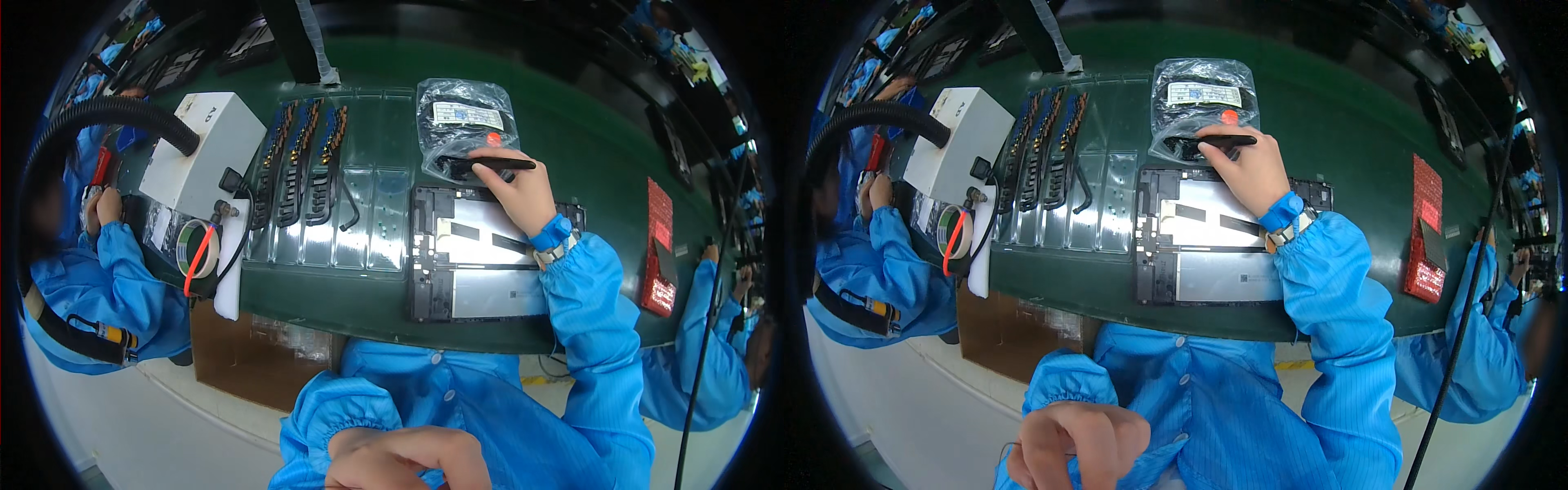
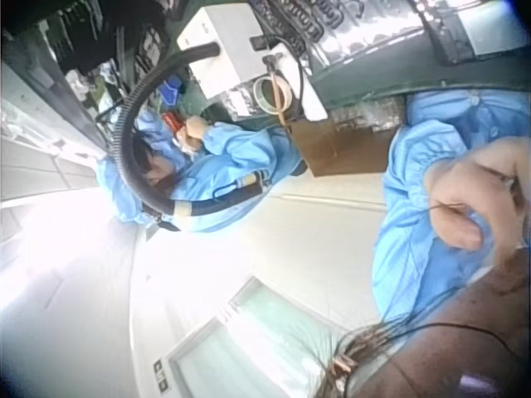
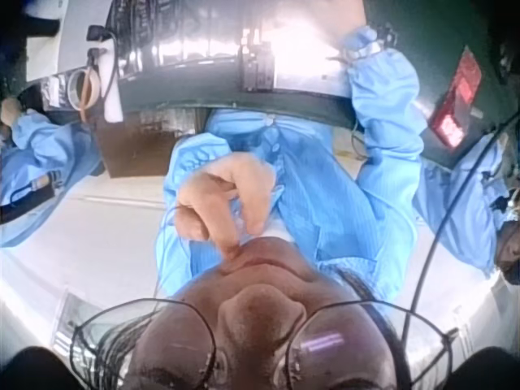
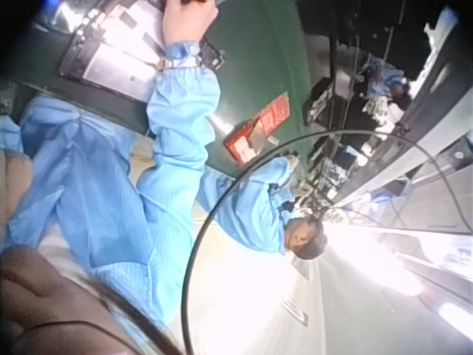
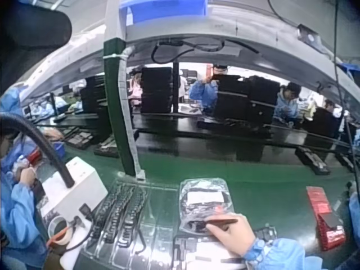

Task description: Assemble internal components and wiring for a tablet or screen device.

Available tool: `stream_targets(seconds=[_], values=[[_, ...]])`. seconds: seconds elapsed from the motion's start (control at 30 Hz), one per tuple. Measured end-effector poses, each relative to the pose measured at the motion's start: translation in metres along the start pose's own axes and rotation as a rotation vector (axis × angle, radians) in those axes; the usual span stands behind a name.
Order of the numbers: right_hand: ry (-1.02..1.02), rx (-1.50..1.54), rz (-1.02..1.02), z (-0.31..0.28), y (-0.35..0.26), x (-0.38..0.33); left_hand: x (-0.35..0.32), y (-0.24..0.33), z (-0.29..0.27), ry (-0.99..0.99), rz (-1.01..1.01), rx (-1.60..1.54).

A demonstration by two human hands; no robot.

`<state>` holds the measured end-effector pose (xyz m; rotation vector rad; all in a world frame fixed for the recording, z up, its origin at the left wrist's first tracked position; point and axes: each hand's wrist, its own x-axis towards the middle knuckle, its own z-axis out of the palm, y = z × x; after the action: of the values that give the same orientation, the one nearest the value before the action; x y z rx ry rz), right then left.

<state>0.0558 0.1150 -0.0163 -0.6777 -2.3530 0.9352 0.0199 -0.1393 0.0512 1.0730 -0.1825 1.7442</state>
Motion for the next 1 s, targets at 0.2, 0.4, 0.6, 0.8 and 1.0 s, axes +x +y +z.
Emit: stream_targets(seconds=[0.2, 0.4, 0.6, 0.8, 1.0], values=[[0.002, 0.001, -0.034, 0.002, 0.003, 0.002, 0.0, 0.003, 0.004, 0.021, 0.012, 0.028], [-0.001, -0.015, 0.03, -0.005, 0.003, -0.002, 0.028, 0.011, -0.041, 0.789, 0.04, 1.2], [0.067, 0.004, -0.005, -0.01, 0.0, -0.007, 0.085, 0.016, -0.144, 0.75, 0.158, 1.127], [-0.033, 0.311, 0.135, -0.053, -0.012, -0.058, 0.072, -0.009, -0.167, 0.6, 0.031, 1.67], [-0.034, 0.279, 0.188, -0.045, -0.001, -0.069, 0.061, -0.028, -0.168, 0.466, -0.143, 1.799]])
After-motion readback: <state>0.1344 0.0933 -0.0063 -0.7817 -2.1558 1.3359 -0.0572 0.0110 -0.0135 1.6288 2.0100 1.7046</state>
